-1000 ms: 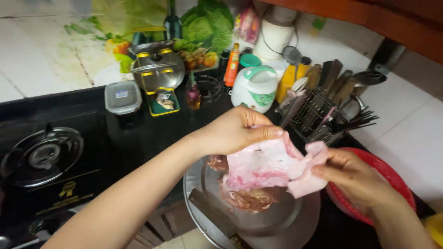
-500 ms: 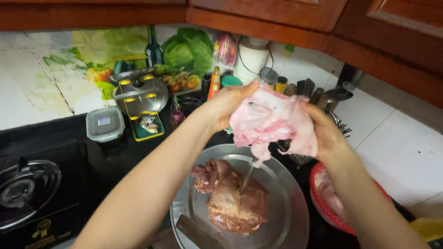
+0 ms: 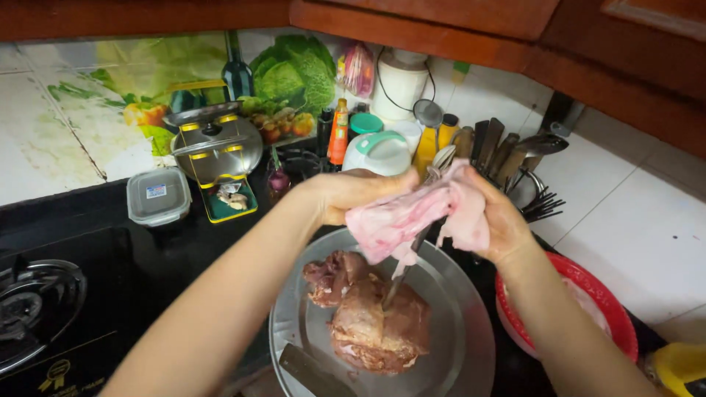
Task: Transferring raw meat from a metal plate to a red bowl using hands and a metal tool
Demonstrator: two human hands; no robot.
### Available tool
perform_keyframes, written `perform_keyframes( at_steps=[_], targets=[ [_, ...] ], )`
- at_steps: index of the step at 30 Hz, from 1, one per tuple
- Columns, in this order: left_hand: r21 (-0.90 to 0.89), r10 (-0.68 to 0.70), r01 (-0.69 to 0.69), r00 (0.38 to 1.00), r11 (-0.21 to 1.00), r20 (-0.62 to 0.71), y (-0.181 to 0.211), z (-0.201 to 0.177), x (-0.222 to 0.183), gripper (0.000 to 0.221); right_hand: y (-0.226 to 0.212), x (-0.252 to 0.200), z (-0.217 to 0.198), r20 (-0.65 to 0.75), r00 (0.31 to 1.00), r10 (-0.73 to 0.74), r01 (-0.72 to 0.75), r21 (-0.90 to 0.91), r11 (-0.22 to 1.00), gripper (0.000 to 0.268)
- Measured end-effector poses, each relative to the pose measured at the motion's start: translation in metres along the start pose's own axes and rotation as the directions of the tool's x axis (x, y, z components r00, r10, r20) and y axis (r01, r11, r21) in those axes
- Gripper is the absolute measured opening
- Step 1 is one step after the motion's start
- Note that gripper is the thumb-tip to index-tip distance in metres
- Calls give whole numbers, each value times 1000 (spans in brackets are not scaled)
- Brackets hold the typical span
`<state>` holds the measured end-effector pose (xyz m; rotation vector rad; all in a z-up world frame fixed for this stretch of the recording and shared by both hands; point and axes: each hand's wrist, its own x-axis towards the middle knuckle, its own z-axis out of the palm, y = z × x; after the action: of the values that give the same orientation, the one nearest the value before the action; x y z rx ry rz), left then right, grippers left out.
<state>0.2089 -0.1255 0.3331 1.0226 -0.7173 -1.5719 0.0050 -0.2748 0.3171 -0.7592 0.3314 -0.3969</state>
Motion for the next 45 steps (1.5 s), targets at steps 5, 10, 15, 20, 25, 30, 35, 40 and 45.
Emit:
perform_keyframes(
  at_steps=[5,10,15,20,25,30,35,40,45],
  targets=[
    [386,17,7,998,923,-60,15,-1,-14,70,-36,33,-29,32,999,-11,15,-105,994,44],
    [359,44,-15,997,933,-71,20,-17,-20,50,-37,11,9,39,998,-45,43,41,998,31],
    [-98,206,-199,977,975,56,1,-27,-23,37,-53,37,-9,72,996,-51,43,103,994,33],
    [-890,498,130,789,438,361,-57,-3,-40,103,-53,13,56,-96,992,-76,82,58,995,40],
    [-977,422,-211,887,9,-188,-126,13,-27,90,-48,-10,96,-271,914,-301,173,-411,895,57],
    [-811,134,-359,932,461,-336,-142,-10,5,42,-27,-36,126,-239,896,-373,160,-611,776,49],
    [-660,59,-309,926,685,-373,-112,-16,-20,27,-28,-35,137,-246,860,-447,205,-637,743,45],
    [105,317,-318,743,942,-589,-41,0,-65,27,-61,-19,108,-336,879,-339,150,-481,864,59],
    [397,507,-325,657,858,-557,8,13,-53,24,-87,11,45,-472,868,-154,31,-258,966,48]
  ],
)
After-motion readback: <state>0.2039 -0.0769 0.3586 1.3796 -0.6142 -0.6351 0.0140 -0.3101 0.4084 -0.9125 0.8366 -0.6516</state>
